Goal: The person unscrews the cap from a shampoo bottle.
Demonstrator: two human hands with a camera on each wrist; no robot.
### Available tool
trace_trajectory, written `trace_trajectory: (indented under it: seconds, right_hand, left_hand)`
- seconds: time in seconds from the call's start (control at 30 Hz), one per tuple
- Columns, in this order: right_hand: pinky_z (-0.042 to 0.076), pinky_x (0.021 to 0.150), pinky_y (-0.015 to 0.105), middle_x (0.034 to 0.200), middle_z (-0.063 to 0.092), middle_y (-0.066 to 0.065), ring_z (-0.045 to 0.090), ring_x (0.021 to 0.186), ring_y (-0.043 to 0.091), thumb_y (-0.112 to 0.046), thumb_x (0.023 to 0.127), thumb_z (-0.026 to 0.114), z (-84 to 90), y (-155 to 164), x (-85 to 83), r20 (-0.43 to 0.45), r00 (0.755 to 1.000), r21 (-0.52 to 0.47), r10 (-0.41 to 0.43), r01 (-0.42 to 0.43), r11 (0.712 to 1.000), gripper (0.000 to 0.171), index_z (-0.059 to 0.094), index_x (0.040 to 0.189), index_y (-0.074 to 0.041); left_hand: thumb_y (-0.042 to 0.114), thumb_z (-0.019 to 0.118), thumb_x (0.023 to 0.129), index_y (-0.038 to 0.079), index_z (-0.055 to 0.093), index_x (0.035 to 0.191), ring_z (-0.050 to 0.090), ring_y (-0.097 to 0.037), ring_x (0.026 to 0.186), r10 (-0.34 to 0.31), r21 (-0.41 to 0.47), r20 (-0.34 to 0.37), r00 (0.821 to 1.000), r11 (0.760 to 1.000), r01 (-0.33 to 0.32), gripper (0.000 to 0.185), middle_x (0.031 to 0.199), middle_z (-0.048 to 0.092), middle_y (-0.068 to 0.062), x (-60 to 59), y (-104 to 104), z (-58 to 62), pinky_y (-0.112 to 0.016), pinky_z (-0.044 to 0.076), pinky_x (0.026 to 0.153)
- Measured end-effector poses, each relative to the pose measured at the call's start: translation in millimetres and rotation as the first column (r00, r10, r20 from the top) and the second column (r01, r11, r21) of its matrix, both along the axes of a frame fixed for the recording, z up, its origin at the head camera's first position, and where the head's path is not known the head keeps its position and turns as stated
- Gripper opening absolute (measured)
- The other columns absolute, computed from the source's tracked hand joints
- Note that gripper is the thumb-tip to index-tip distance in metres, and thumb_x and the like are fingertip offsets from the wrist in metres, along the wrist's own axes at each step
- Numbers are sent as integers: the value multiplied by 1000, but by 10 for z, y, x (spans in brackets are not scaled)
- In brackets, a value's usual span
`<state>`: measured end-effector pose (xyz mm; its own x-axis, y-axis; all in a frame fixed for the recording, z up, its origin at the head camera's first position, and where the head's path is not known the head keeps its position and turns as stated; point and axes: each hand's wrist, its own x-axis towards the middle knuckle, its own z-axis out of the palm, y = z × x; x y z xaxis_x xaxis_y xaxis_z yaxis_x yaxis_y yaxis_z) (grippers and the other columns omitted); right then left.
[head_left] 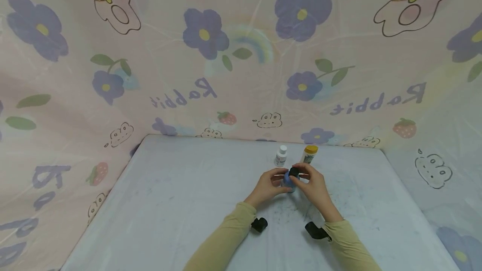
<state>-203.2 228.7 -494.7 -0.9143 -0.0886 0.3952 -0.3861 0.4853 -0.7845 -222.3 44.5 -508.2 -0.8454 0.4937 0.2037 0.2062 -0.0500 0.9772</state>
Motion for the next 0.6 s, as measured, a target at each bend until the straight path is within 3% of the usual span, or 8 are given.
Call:
trace_trajectory:
  seconds: [0.2,0.47,0.6]
  right_hand:
    - [51,81,52,110,63,15,62,98,32,-3,83,74,17,-31,11,-15,1000,22,-16,16,1000,36,60,116,0]
    - [52,80,46,107,64,12,62,96,28,-3,81,75,43,-83,54,-57,998,29,-31,33,999,35,62,113,-1]
    - [52,79,46,108,65,11,63,95,27,-5,81,76,95,-119,80,-61,997,23,-42,43,999,35,63,113,-3]
  left_hand:
    - [-7,76,77,-3,52,131,52,-33,119,39,-15,-3,999,999,-39,59,130,55,-18,-59,49,-165,-42,42,99]
    - [-1,79,77,3,55,129,53,-27,118,59,-42,-24,998,997,-60,58,127,57,-10,-28,21,-159,-34,45,96]
    - [5,80,77,8,57,128,55,-22,116,78,-66,-73,994,994,-83,57,125,59,-7,4,-16,-112,-35,46,95]
